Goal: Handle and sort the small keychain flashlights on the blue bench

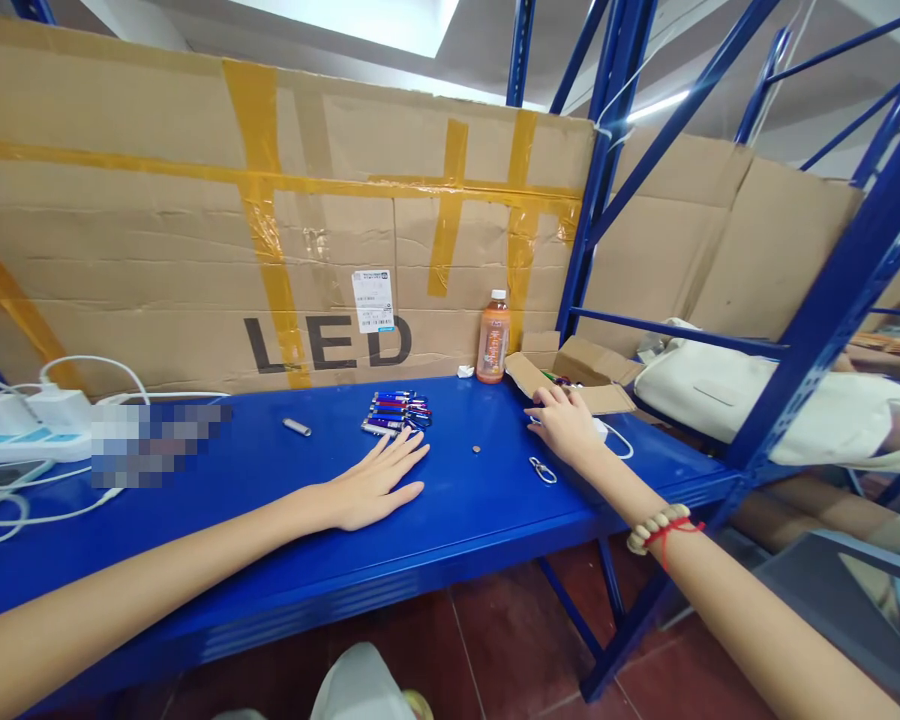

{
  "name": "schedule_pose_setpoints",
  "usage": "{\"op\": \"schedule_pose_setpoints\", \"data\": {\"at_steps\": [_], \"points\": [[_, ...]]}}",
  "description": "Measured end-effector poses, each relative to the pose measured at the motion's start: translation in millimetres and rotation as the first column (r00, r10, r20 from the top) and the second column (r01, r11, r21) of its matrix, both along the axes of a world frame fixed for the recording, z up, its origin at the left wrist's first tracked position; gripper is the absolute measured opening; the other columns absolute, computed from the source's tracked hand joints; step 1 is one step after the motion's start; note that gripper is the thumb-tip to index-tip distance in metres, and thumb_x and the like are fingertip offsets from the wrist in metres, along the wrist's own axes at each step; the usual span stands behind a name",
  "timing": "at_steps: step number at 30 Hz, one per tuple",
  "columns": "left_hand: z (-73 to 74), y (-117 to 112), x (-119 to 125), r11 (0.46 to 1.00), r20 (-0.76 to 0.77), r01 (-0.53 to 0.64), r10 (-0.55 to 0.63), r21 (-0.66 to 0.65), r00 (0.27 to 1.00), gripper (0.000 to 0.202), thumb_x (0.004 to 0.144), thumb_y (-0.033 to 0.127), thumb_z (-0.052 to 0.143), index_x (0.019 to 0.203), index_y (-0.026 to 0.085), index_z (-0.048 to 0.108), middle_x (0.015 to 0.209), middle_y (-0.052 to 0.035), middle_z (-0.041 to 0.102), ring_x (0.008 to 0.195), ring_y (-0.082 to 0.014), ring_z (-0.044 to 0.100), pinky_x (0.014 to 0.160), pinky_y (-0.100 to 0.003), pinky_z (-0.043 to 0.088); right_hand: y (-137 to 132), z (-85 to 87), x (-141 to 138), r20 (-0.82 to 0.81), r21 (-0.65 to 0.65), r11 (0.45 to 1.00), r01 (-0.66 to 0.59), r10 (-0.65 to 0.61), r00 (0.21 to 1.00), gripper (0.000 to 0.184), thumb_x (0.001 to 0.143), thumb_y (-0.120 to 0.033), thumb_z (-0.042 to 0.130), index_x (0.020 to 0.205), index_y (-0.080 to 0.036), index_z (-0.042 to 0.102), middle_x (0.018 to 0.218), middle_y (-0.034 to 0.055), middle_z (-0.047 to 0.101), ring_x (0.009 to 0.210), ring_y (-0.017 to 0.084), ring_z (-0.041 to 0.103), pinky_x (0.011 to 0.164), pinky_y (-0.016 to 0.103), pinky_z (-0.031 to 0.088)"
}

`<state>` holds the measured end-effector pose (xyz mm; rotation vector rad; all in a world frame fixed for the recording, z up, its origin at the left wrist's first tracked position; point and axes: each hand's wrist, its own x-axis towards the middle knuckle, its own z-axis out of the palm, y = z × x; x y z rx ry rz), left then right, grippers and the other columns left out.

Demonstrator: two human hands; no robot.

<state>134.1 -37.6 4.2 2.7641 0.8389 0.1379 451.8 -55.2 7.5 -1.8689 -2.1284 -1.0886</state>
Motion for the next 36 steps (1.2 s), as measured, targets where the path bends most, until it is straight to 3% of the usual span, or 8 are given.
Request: {"op": "schedule_pose_setpoints", "data": {"at_steps": [5, 10, 13, 16, 20, 26, 31, 36], "points": [[1.0, -3, -1, 0.999, -0.02, -0.041, 0.041, 0.0, 0.999, 0.067, 0.086, 0.055, 0.014, 0.139, 0.014, 0.013, 0.146, -0.007, 0.003, 0.134, -0.0198, -0.005, 0.109, -0.043, 0.0, 11, -0.4, 1, 0.028, -0.151, 0.989, 0.012, -0.008, 1.0, 0.024, 0.081, -0.016, 0.047, 0.075, -0.023, 0.069, 0.082, 0.0048, 0.066, 0.084, 0.021, 0.049, 0.067, 0.033, 0.026], [-1.7, -1, -14, 0.984, 0.081, -0.104, 0.093, 0.145, 0.992, 0.063, 0.087, 0.052, 0.017, 0.139, 0.017, 0.014, 0.146, -0.0059, 0.008, 0.134, -0.0191, -0.001, 0.109, -0.041, 0.002, -1, 8.3, -5, -0.095, -0.099, 0.993, -0.061, 0.051, 0.994, 0.019, 0.079, -0.019, 0.05, 0.077, -0.021, 0.069, 0.08, 0.0049, 0.068, 0.084, 0.022, 0.053, 0.07, 0.033, 0.031], [-0.5, 12, -39, 0.939, 0.145, -0.209, 0.174, 0.273, 0.974, 0.06, 0.088, 0.049, 0.02, 0.138, 0.017, 0.02, 0.146, -0.0066, 0.009, 0.134, -0.0212, -0.001, 0.108, -0.043, 0.003, -22, 10.7, -14, -0.317, -0.037, 0.992, -0.123, 0.105, 0.943, 0.021, 0.079, -0.026, 0.048, 0.087, -0.021, 0.067, 0.086, 0.0043, 0.068, 0.085, 0.02, 0.056, 0.072, 0.031, 0.038], [0.4, 35, -75, 0.873, 0.186, -0.355, 0.308, 0.335, 0.933, 0.058, 0.086, 0.049, 0.025, 0.135, 0.018, 0.028, 0.146, -0.008, 0.012, 0.134, -0.0271, -0.001, 0.106, -0.05, 0.006, -44, 5.3, -22, -0.531, -0.113, 0.979, -0.17, 0.085, 0.843, 0.023, 0.076, -0.031, 0.049, 0.088, -0.022, 0.066, 0.085, 0.0028, 0.068, 0.078, 0.018, 0.06, 0.067, 0.028, 0.045], [-4.5, 60, -115, 0.869, 0.119, -0.441, 0.425, 0.226, 0.897, 0.054, 0.084, 0.049, 0.027, 0.129, 0.022, 0.039, 0.143, -0.0085, 0.024, 0.132, -0.0327, 0.008, 0.101, -0.056, 0.016, -56, -8.9, -29, -0.669, -0.136, 0.974, -0.179, 0.042, 0.742, 0.027, 0.078, -0.032, 0.044, 0.087, -0.02, 0.066, 0.084, 0.0045, 0.068, 0.073, 0.018, 0.062, 0.065, 0.029, 0.048], [-11.1, 55, -130, 0.928, 0.176, -0.334, 0.305, 0.167, 0.936, 0.047, 0.085, 0.038, 0.029, 0.123, 0.017, 0.046, 0.133, -0.01, 0.042, 0.126, -0.0239, 0.033, 0.104, -0.041, 0.026, -43, -13.7, -54, -0.697, -0.116, 0.957, -0.267, 0.113, 0.708, 0.031, 0.081, -0.034, 0.043, 0.087, -0.016, 0.067, 0.084, 0.0074, 0.068, 0.074, 0.019, 0.061, 0.069, 0.03, 0.048], [-8.0, 43, -114, 0.968, 0.257, -0.135, 0.078, 0.213, 0.963, 0.039, 0.085, 0.019, 0.027, 0.109, 0.017, 0.057, 0.112, -0.0076, 0.058, 0.105, -0.0177, 0.052, 0.095, -0.033, 0.038, -28, -4.5, -96, -0.715, -0.164, 0.907, -0.387, 0.161, 0.68, 0.027, 0.081, -0.032, 0.047, 0.084, -0.015, 0.067, 0.083, 0.0066, 0.068, 0.073, 0.017, 0.06, 0.068, 0.027, 0.046], [-1.0, 34, -87, 0.982, 0.321, -0.037, -0.024, 0.184, 0.947, 0.034, 0.083, 0.015, 0.033, 0.102, 0.017, 0.061, 0.097, -0.0069, 0.063, 0.087, -0.0147, 0.059, 0.082, -0.027, 0.045, -11, -3.7, -139, -0.725, -0.144, 0.865, -0.481, 0.239, 0.646, 0.023, 0.08, -0.029, 0.049, 0.079, -0.015, 0.068, 0.078, 0.0051, 0.068, 0.069, 0.015, 0.059, 0.066, 0.025, 0.046]]}}
